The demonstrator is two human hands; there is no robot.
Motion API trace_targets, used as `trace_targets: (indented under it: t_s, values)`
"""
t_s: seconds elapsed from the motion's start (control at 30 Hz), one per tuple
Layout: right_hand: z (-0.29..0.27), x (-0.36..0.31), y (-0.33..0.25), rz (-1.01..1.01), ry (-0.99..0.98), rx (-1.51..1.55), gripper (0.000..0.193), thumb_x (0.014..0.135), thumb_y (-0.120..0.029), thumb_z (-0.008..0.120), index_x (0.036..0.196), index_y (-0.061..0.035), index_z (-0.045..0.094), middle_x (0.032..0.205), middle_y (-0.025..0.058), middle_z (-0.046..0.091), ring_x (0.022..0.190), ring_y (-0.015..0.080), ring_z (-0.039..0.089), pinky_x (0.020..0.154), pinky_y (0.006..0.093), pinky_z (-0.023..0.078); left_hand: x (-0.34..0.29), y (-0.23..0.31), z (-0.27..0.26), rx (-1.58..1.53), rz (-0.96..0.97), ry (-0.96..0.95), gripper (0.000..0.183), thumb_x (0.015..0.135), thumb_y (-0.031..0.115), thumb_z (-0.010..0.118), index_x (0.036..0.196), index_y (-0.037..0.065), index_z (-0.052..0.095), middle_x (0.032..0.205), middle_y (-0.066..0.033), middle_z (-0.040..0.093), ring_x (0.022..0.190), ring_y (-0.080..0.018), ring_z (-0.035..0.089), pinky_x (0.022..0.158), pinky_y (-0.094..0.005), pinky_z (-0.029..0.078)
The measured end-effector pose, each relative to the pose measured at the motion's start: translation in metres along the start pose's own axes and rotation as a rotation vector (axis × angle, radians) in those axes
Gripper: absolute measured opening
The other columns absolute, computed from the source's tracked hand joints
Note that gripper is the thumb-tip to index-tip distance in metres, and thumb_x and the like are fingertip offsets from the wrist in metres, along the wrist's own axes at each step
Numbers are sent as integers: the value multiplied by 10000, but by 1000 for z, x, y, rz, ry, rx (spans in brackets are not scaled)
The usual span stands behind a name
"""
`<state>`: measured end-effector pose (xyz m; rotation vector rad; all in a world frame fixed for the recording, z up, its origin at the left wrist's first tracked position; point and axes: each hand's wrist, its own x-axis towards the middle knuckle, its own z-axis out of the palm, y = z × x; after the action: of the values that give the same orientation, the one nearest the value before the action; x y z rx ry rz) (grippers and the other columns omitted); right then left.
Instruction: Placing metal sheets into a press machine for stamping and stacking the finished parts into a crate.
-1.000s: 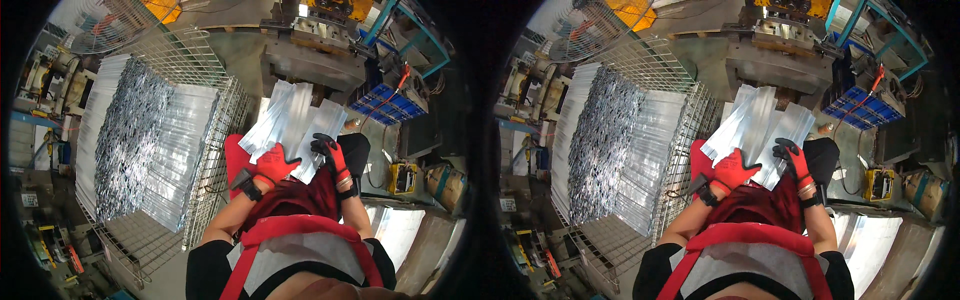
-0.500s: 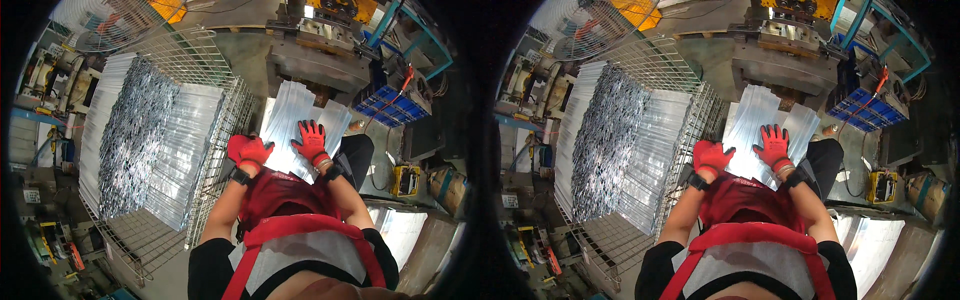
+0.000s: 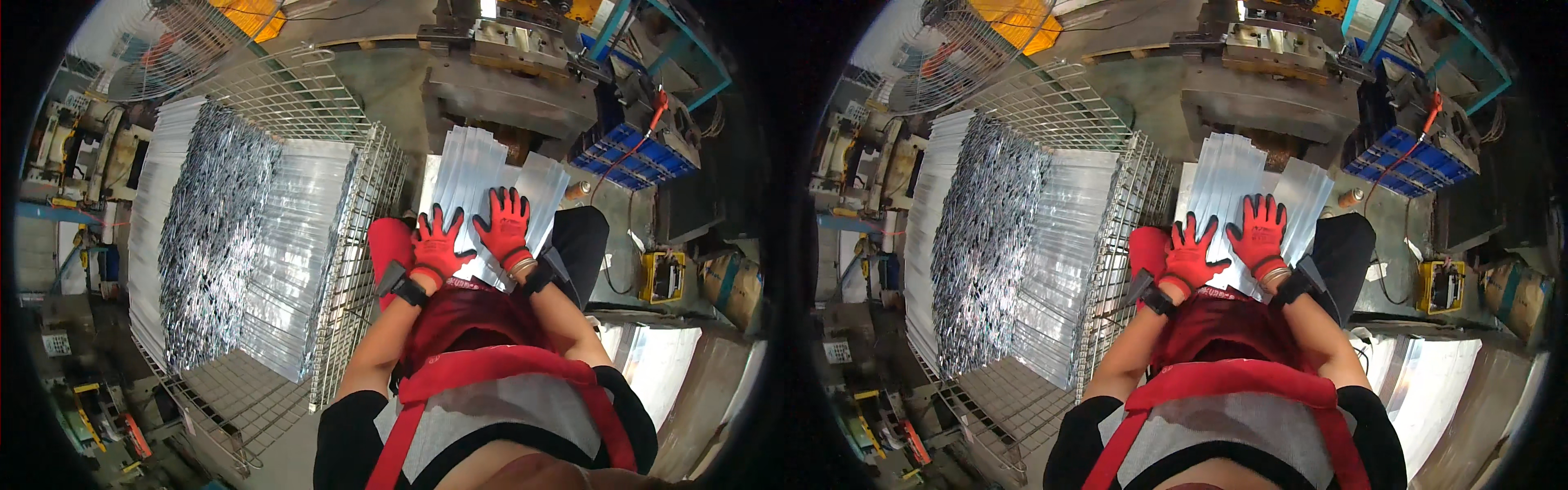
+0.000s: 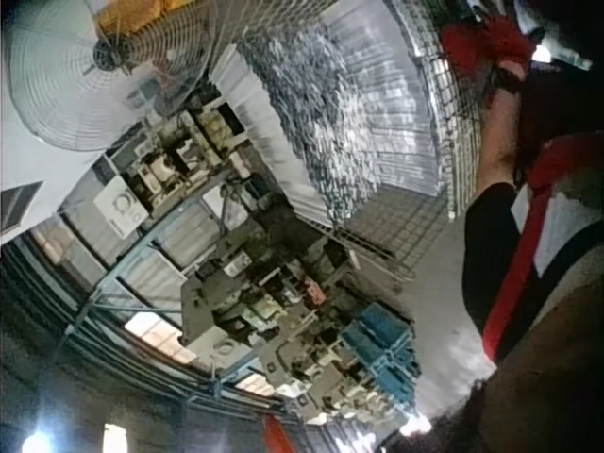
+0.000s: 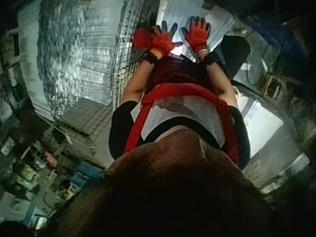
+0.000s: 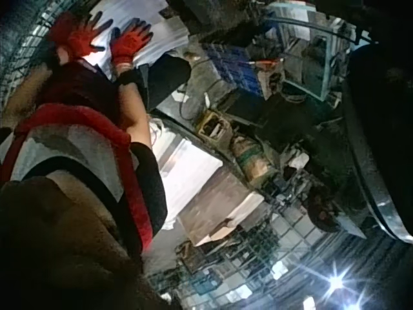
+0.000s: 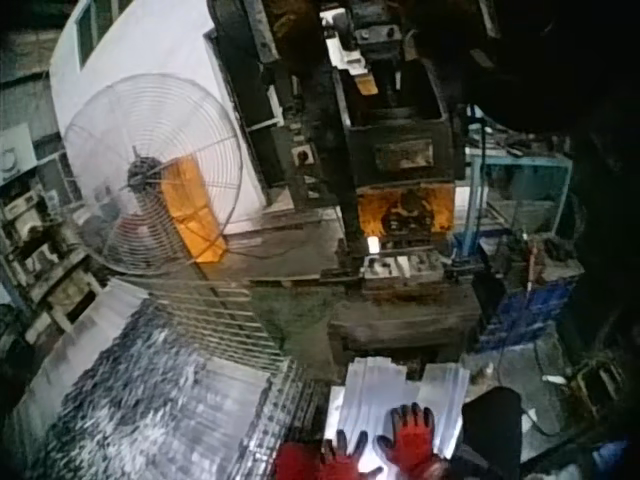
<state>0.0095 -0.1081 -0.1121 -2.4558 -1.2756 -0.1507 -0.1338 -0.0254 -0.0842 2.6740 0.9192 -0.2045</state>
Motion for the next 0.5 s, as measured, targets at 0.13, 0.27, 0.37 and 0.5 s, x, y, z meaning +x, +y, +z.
trace_targets:
  t_s: [0.13, 0.27, 0.37, 0.5]
  values:
    - [9, 0, 4, -8, -224, -25, 655, 737, -436, 566, 1260, -69, 423, 1295, 157, 409, 1281, 328, 262, 1021, 571, 122, -7, 11, 5, -26, -41, -47, 897, 664, 531, 652, 1404, 344, 181, 1473, -167, 22, 1271, -546, 79, 939, -677, 221]
    - [12, -2, 17, -90, -203, 44, 617, 737, -406, 571, 1269, -130, 425, 1315, 99, 405, 1298, 306, 240, 1024, 563, 133, -9, 18, -6, -63, -101, -60, 873, 671, 522, 644, 1403, 302, 222, 1459, -189, 92, 1278, -514, 121, 937, -667, 228]
    - [2, 3, 30, -70, -118, 174, 566, 730, -368, 599, 1243, -174, 460, 1297, 63, 429, 1286, 300, 267, 1028, 539, 164, -7, 17, -5, 132, 139, 261, 845, 677, 497, 645, 1386, 210, 286, 1433, -201, 184, 1296, -450, 158, 952, -618, 253]
    - [-13, 1, 61, 169, 179, 421, 391, 752, -245, 627, 1129, -162, 562, 1173, 60, 533, 1172, 293, 416, 997, 418, 284, -6, 58, -2, -268, 234, 105, 868, 667, 493, 664, 1334, 64, 313, 1194, -200, 431, 1034, -354, 492, 820, -443, 436]
